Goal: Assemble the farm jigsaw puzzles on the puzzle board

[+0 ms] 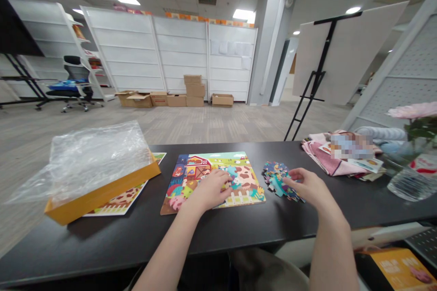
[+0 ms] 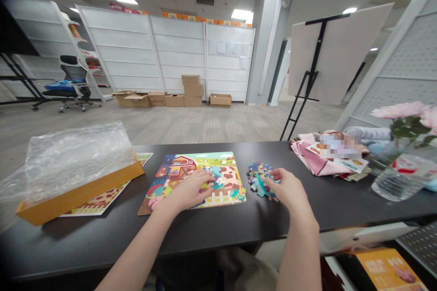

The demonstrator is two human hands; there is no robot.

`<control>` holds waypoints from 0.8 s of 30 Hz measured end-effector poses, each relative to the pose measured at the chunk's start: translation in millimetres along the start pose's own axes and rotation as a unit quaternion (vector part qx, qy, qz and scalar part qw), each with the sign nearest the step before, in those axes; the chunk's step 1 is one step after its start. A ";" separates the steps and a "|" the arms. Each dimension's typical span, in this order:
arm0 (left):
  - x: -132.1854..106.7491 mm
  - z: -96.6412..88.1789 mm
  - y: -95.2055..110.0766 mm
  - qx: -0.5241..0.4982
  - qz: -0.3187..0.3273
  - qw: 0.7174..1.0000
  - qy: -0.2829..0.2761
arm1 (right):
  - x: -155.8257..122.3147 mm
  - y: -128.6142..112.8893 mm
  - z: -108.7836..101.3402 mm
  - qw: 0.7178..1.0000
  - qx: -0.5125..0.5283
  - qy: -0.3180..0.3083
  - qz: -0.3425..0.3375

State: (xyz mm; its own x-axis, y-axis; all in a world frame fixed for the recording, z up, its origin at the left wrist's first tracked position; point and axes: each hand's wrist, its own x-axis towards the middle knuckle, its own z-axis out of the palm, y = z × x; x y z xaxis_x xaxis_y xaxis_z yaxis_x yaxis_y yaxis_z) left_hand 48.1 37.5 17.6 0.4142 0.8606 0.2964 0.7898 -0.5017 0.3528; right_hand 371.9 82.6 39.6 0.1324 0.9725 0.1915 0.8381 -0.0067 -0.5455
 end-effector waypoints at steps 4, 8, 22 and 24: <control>0.3 2.1 -1.0 0.000 0.000 1.000 0.002 | 1.3 -5.0 16.0 0.995 -0.049 -0.086 0.015; 0.4 3.0 -1.4 0.007 0.000 1.000 0.004 | 3.1 -4.7 22.5 0.991 -0.080 -0.102 0.015; -0.9 1.2 -0.1 0.016 0.000 1.000 0.000 | 3.5 1.1 4.0 0.980 0.166 -0.110 -0.029; -1.0 0.4 0.3 0.005 -0.004 1.000 0.005 | -0.4 -7.4 2.3 0.957 0.252 -0.140 -0.025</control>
State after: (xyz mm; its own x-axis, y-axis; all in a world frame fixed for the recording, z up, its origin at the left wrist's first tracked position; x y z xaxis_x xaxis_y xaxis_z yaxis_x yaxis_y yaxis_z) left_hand 48.1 36.6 17.1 0.4040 0.8634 0.3021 0.7972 -0.4943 0.3465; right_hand 364.4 82.8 41.7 -0.1065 0.9935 0.0397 0.4686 0.0854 -0.8793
